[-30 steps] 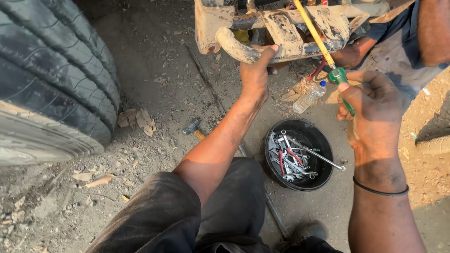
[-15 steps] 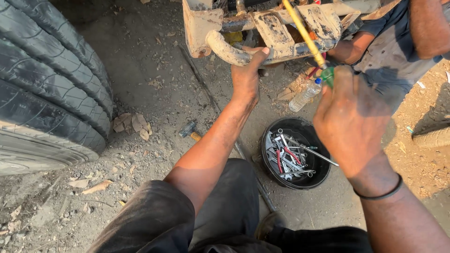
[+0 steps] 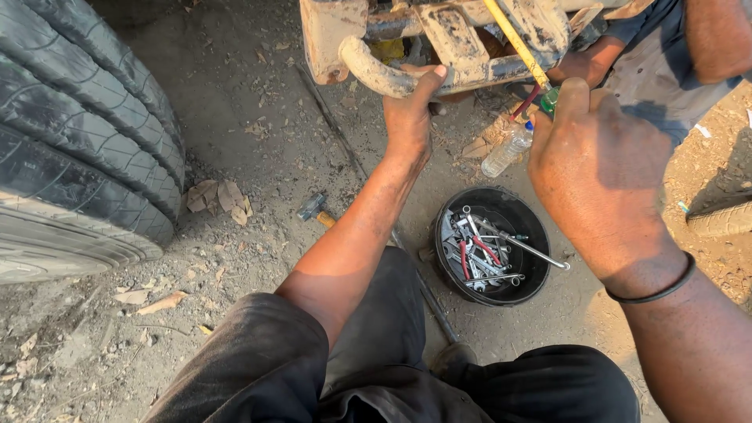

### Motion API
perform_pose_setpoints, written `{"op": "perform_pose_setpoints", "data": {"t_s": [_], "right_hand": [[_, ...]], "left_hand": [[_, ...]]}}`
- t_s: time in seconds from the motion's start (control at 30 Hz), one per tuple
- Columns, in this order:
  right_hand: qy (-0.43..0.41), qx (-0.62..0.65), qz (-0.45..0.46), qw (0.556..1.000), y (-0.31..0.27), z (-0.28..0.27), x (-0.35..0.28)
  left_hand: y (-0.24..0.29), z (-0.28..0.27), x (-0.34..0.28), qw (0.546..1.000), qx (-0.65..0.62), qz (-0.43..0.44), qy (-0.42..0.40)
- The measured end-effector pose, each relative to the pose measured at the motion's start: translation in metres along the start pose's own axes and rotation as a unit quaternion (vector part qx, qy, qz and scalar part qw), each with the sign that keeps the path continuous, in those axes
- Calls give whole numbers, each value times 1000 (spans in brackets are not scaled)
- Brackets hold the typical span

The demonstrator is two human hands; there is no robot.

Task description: The person uses a screwdriver to adjust a component under the front of a vehicle. They hold the tool with both hands and apply torque to a fastener while seated on the ground.

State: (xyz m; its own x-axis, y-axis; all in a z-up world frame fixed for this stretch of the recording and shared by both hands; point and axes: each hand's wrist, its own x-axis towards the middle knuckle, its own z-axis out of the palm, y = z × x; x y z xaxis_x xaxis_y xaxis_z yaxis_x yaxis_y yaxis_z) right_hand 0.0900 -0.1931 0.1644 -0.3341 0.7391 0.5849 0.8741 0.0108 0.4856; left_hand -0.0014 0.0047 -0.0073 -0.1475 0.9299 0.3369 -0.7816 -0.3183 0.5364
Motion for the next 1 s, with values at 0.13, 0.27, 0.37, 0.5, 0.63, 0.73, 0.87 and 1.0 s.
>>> {"op": "perform_pose_setpoints", "data": {"t_s": [0.13, 0.27, 0.37, 0.5, 0.63, 0.73, 0.87, 1.0], "right_hand": [[14, 38, -2, 999, -4, 8, -4], [17, 63, 5, 998, -3, 15, -10], [65, 80, 4, 995, 1, 25, -14], [105, 172, 23, 979, 7, 44, -20], [136, 290, 50, 946, 15, 49, -29], [133, 509, 135, 840, 9, 47, -36], [169, 615, 120, 761, 0, 49, -39], [170, 518, 47, 837, 2, 54, -43]], "left_hand": [[0, -3, 2, 1000, 19, 1, -9], [1, -5, 1, 1000, 22, -3, -18], [2, -4, 1, 1000, 17, 0, -25], [6, -8, 4, 999, 22, -7, -36], [6, -9, 4, 998, 38, -17, -50], [9, -12, 5, 997, 47, -11, -56], [11, -12, 4, 997, 48, -23, -52], [10, -13, 2, 996, 65, -23, -50]]}}
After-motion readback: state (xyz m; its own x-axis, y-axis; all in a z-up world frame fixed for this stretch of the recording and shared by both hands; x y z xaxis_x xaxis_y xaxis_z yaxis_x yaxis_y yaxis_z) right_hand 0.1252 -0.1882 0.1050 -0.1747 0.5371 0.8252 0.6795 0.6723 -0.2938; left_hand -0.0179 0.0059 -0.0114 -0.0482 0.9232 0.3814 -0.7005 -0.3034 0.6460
